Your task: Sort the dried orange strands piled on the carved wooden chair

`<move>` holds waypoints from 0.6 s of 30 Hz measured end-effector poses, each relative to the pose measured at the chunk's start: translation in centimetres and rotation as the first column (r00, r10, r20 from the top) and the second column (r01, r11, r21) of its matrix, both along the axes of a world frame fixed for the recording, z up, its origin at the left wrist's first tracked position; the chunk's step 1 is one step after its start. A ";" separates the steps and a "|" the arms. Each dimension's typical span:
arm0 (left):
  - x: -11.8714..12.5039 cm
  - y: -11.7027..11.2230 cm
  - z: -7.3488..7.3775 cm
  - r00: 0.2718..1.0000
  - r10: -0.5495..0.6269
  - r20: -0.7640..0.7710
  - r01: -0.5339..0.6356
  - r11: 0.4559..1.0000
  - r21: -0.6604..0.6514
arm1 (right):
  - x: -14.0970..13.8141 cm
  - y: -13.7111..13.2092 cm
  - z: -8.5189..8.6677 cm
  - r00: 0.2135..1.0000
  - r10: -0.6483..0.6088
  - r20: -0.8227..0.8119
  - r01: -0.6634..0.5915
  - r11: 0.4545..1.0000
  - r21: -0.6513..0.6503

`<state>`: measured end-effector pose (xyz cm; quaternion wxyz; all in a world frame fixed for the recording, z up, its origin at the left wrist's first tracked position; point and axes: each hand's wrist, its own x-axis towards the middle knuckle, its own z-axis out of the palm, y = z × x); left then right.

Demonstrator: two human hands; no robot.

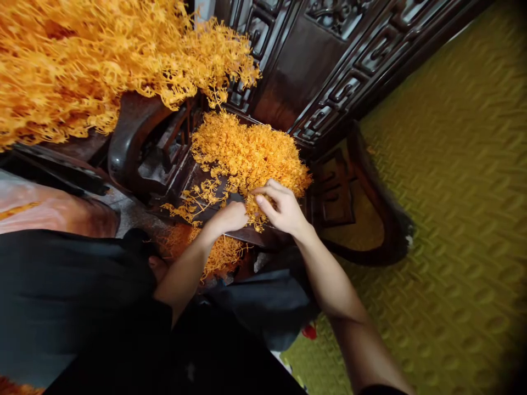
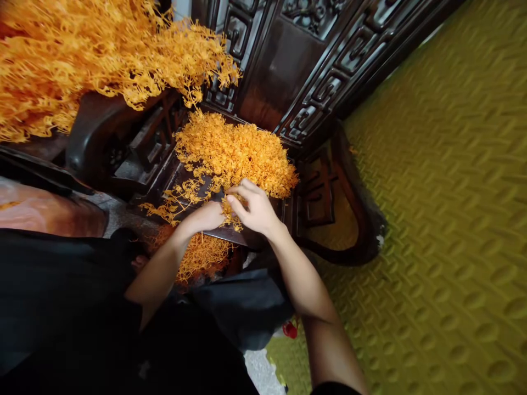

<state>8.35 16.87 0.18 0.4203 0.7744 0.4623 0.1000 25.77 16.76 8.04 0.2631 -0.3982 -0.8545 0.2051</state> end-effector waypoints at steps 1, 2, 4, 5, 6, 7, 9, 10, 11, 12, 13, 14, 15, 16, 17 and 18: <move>0.1 -0.1 -0.1 1.000 -0.006 -0.003 0.006 1.000 -0.006 | 0.0 0.1 -0.1 1.000 0.014 0.017 -0.014 1.000 -0.007; 0.3 -0.1 -0.2 1.000 -0.013 -0.009 0.013 1.000 -0.017 | 0.0 0.1 -0.3 0.999 0.026 0.026 -0.026 1.000 -0.014; 0.4 -0.1 0.0 1.000 -0.024 -0.009 0.023 0.999 -0.046 | -0.2 0.2 -0.7 1.000 -0.002 -0.021 0.002 1.000 -0.008; 0.5 -0.1 0.2 1.000 -0.026 0.014 0.027 0.998 -0.060 | -0.2 0.3 -0.9 0.994 -0.063 -0.086 0.063 0.998 0.005; 0.5 -0.1 0.5 0.999 -0.020 0.046 0.023 0.997 -0.069 | -0.2 0.5 -1.1 0.973 -0.152 -0.175 0.156 0.988 0.009; 0.5 0.0 0.7 0.997 -0.007 0.077 0.013 0.997 -0.075 | -0.2 0.7 -1.3 0.928 -0.251 -0.277 0.256 0.967 -0.018; 0.3 0.1 1.0 0.992 0.031 0.120 -0.021 0.996 -0.083 | 0.3 1.5 -1.6 0.781 -0.403 -0.477 0.371 0.914 -0.165; 0.1 0.1 1.0 0.988 0.054 0.144 -0.038 0.994 -0.106 | 0.9 2.1 -1.5 0.688 -0.451 -0.568 0.381 0.891 -0.246; -0.2 0.1 0.8 0.982 0.078 0.170 -0.053 0.988 -0.145 | 1.6 2.8 -1.2 0.589 -0.478 -0.651 0.372 0.876 -0.307; -0.4 0.0 0.6 0.973 0.106 0.203 -0.065 0.978 -0.197 | 2.6 3.5 -0.8 0.488 -0.484 -0.726 0.362 0.869 -0.337; -0.7 -0.1 0.3 0.963 0.134 0.236 -0.073 0.965 -0.250 | 3.7 4.2 -0.3 0.391 -0.473 -0.790 0.369 0.867 -0.336; -0.9 -0.3 0.0 0.951 0.164 0.263 -0.080 0.949 -0.304 | 4.8 4.8 0.1 0.333 -0.454 -0.826 0.379 0.867 -0.323; -1.0 -0.4 -0.2 0.940 0.194 0.280 -0.087 0.931 -0.353 | 5.9 5.4 0.3 0.308 -0.446 -0.840 0.399 0.862 -0.312; -1.1 -0.4 -0.4 0.933 0.218 0.286 -0.094 0.916 -0.391 | 6.8 5.8 0.3 0.318 -0.470 -0.824 0.411 0.851 -0.327; -1.0 -0.4 -0.5 0.925 0.238 0.297 -0.098 0.903 -0.419 | 7.4 6.1 0.0 0.356 -0.514 -0.780 0.413 0.835 -0.362; -1.0 -0.4 -0.5 0.916 0.261 0.304 -0.101 0.885 -0.455 | 7.6 6.2 -0.5 0.417 -0.556 -0.719 0.428 0.818 -0.384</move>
